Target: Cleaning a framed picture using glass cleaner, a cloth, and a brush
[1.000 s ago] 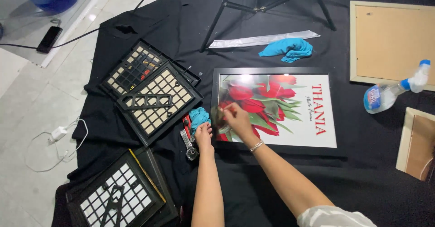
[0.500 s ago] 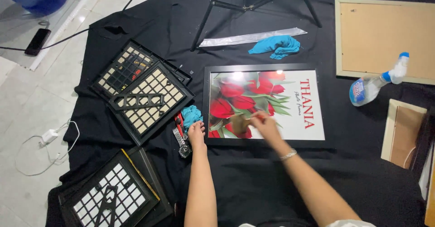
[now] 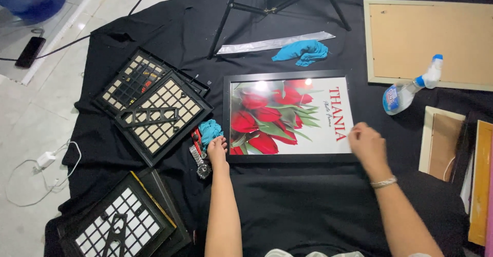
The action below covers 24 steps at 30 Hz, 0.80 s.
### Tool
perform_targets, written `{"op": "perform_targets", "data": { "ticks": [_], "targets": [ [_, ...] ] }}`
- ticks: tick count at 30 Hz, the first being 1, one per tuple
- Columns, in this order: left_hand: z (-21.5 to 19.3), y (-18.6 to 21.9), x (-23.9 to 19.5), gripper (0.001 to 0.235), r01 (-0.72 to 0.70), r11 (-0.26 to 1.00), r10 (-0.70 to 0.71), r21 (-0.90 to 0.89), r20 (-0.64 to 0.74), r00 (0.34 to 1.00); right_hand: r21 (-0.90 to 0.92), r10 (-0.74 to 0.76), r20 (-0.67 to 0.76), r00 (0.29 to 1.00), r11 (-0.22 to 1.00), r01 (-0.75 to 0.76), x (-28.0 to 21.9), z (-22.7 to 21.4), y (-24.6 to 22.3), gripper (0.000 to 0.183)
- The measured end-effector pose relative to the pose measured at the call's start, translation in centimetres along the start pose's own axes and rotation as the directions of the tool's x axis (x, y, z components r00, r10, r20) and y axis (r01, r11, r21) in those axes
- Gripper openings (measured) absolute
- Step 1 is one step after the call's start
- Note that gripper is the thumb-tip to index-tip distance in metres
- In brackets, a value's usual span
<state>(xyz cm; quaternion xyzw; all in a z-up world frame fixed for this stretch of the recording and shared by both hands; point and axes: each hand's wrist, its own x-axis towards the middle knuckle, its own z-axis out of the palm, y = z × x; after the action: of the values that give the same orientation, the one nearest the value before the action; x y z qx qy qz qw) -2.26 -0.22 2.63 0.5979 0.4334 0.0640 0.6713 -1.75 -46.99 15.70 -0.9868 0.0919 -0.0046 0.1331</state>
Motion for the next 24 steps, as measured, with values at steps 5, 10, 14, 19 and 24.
{"op": "perform_targets", "data": {
  "ticks": [5, 10, 14, 19, 24],
  "targets": [
    [-0.4, 0.5, -0.7, 0.025, -0.002, 1.0, 0.002, -0.003, -0.02, 1.0, 0.103, -0.151, 0.069, 0.986, 0.984, 0.144, -2.8, 5.0, -9.7, 0.016],
    [-0.5, 0.1, -0.4, 0.025, -0.009, 1.0, 0.008, -0.019, -0.025, 1.0, 0.357, -0.479, 0.069, 0.875, 0.831, 0.427, -6.7, 7.5, -21.8, 0.024],
    [-0.5, -0.6, 0.5, 0.023, -0.005, 1.0, 0.005, -0.021, -0.039, 0.999, 0.433, -0.533, 0.044, 0.845, 0.773, 0.464, -7.7, 8.5, -27.7, 0.021],
    [-0.6, -1.2, 1.5, 0.021, -0.006, 0.999, 0.003, -0.044, -0.064, 0.998, 0.774, -0.27, 0.278, 0.922, 0.632, -0.049, -5.8, 8.6, -28.9, 0.018],
    [-0.3, -0.2, 0.4, 0.022, 0.009, 1.0, -0.011, -0.029, -0.051, 0.999, 0.674, -0.207, 0.348, 0.914, 0.733, -0.091, -4.4, 10.3, -23.2, 0.018]
  ]
}}
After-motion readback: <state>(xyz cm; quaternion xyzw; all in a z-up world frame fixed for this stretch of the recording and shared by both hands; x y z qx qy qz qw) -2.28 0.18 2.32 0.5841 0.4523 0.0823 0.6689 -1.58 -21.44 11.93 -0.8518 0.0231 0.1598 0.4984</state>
